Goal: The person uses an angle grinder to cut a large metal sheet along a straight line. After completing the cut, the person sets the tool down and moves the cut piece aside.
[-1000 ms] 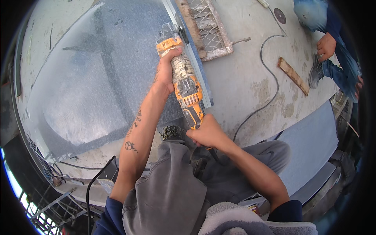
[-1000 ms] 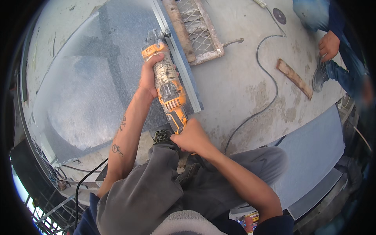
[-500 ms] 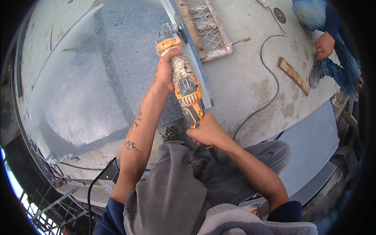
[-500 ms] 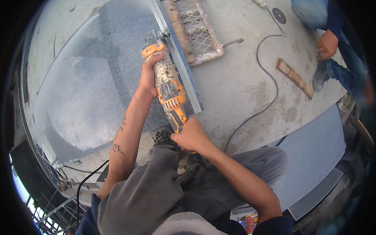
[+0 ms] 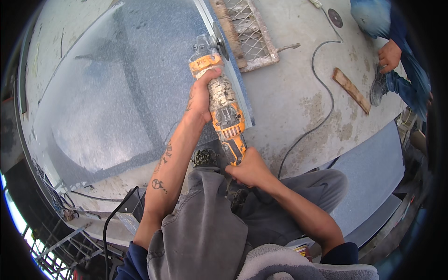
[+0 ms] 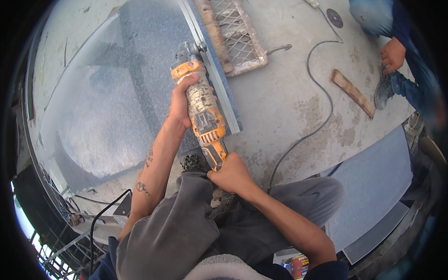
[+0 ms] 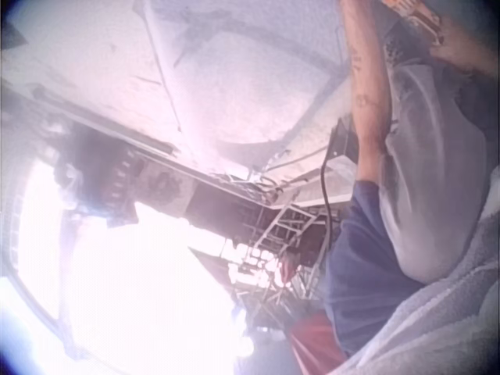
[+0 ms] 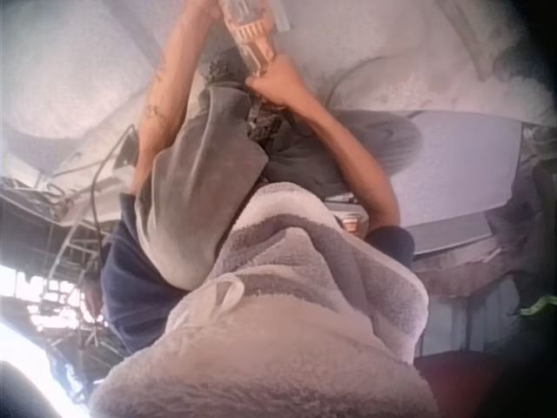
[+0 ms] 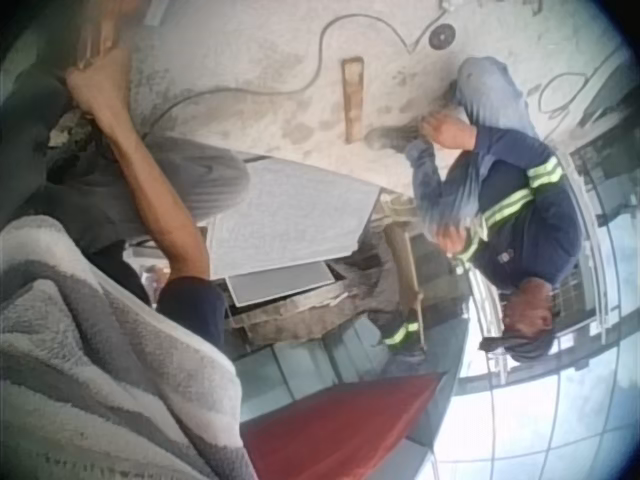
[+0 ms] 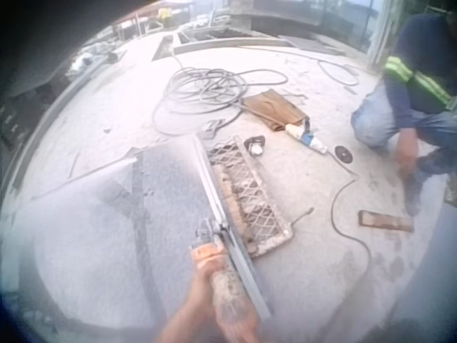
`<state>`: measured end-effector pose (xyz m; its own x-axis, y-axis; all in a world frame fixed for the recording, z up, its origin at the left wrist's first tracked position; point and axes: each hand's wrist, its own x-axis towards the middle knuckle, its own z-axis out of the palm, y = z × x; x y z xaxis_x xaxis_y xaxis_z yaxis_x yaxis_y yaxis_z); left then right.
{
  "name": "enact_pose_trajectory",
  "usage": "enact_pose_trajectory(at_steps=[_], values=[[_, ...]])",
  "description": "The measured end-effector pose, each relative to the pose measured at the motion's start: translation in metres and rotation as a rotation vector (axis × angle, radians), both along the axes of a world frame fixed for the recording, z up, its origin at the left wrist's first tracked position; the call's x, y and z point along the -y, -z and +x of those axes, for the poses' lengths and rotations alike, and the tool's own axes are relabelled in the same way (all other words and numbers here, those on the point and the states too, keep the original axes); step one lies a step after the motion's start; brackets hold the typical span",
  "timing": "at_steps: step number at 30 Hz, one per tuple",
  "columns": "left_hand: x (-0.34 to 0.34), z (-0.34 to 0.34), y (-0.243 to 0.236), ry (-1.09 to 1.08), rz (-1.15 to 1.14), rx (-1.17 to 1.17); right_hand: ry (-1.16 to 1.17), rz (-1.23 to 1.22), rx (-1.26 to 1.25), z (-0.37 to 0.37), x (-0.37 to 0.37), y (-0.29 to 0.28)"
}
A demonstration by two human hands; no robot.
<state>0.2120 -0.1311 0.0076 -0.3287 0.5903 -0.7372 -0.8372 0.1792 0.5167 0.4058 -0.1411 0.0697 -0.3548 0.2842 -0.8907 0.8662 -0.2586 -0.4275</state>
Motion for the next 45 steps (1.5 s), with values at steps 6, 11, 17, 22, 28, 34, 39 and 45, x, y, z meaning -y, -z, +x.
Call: enact_pose_trajectory(at_steps=[6,11,17,22,28,34,39,45], values=[[0.003,0.003,-0.001,-0.010,0.009,0.014,-0.044,-0.048,0.070,0.004,0.000,0.000],[0.005,0.006,0.000,-0.010,0.009,0.005,-0.040,-0.055,0.073,0.006,0.001,-0.002],[0.007,0.010,0.001,-0.007,0.005,-0.002,-0.026,-0.066,0.078,0.009,0.003,-0.002],[0.008,0.012,0.000,0.008,0.006,-0.001,-0.034,-0.058,0.076,0.010,0.004,-0.002],[0.010,0.015,-0.001,0.000,0.014,-0.013,-0.038,-0.054,0.070,0.017,0.008,0.002],[0.012,0.017,-0.001,0.019,-0.011,0.005,-0.013,0.045,-0.018,0.024,0.019,0.011],[0.014,0.020,-0.002,0.030,-0.037,-0.017,-0.009,0.026,-0.038,0.028,0.019,0.010],[0.015,0.023,-0.004,0.038,-0.036,-0.025,-0.018,0.021,-0.042,0.031,0.019,0.009]])
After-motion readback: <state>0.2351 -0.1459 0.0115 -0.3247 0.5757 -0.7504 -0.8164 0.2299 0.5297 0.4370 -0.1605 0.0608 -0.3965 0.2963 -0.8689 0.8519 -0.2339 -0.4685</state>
